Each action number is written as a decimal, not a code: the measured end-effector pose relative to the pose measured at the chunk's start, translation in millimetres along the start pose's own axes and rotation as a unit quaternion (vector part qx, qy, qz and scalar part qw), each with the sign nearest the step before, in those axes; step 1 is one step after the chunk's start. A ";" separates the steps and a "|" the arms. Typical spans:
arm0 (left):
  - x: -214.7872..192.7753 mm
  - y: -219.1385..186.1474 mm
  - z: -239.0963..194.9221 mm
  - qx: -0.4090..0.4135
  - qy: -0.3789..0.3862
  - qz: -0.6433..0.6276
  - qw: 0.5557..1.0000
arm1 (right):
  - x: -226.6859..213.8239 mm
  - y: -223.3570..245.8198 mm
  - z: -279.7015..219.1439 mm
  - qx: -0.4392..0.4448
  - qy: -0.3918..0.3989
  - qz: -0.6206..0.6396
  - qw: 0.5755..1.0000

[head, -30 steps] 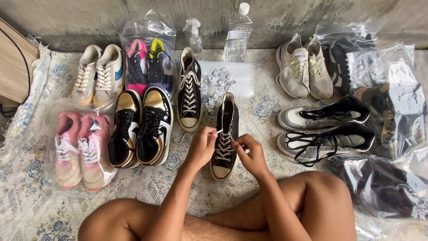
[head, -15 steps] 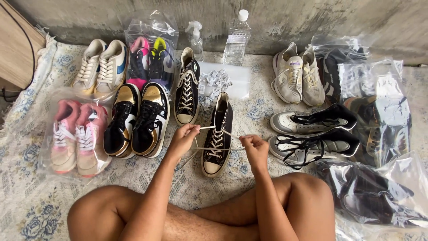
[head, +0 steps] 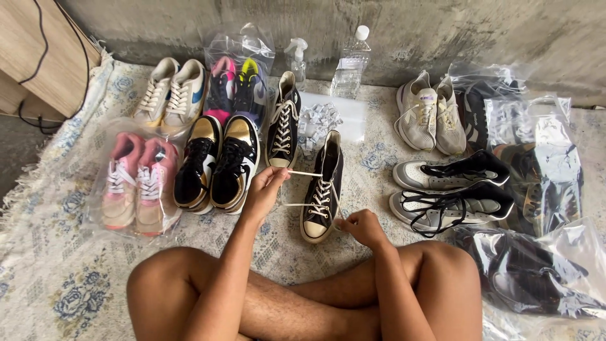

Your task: The person sits on a rug surrounded by various shoes and laces a black high-top sneaker. They thread the white laces through the eyelets, pull them tight, and tie a knot at the top.

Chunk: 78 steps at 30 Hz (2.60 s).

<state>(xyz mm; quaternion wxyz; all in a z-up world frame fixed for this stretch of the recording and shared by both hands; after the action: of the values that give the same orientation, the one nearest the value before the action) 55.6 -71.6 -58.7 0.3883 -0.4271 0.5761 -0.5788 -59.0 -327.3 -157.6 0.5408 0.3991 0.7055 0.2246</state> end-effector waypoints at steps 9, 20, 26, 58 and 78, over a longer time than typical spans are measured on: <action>20.5 -31.4 -16.1 0.119 0.098 0.112 0.982 | -12.9 14.7 -15.1 -0.069 -0.188 -0.055 0.978; 89.9 -59.4 -76.3 0.198 0.144 0.179 0.953 | 2.9 71.3 21.1 -0.179 -0.291 0.066 0.937; 101.5 -70.5 -89.7 0.249 0.193 0.235 0.920 | -6.2 92.4 12.0 -0.207 -0.333 0.045 0.919; 59.2 26.6 30.1 0.019 0.309 0.273 0.911 | -12.1 50.2 5.7 -0.207 -0.203 0.440 0.850; 75.6 15.4 13.9 0.043 0.308 0.237 0.921 | -6.4 62.1 4.1 -0.186 -0.150 0.452 0.859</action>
<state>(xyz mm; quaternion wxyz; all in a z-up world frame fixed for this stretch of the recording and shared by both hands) 42.8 -147.9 -70.8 0.3356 -0.0619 0.7259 -0.5972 -34.7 -296.9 -108.7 0.5432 0.5947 0.3031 0.5093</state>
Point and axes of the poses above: each hand's wrist, its own z-axis towards the middle knuckle, its own x-axis out of the palm, y = z × x, the point moved 7 cm from there along z, towards the middle knuckle, and after that the axes turned 8 degrees about y, right-handed, at the moved point
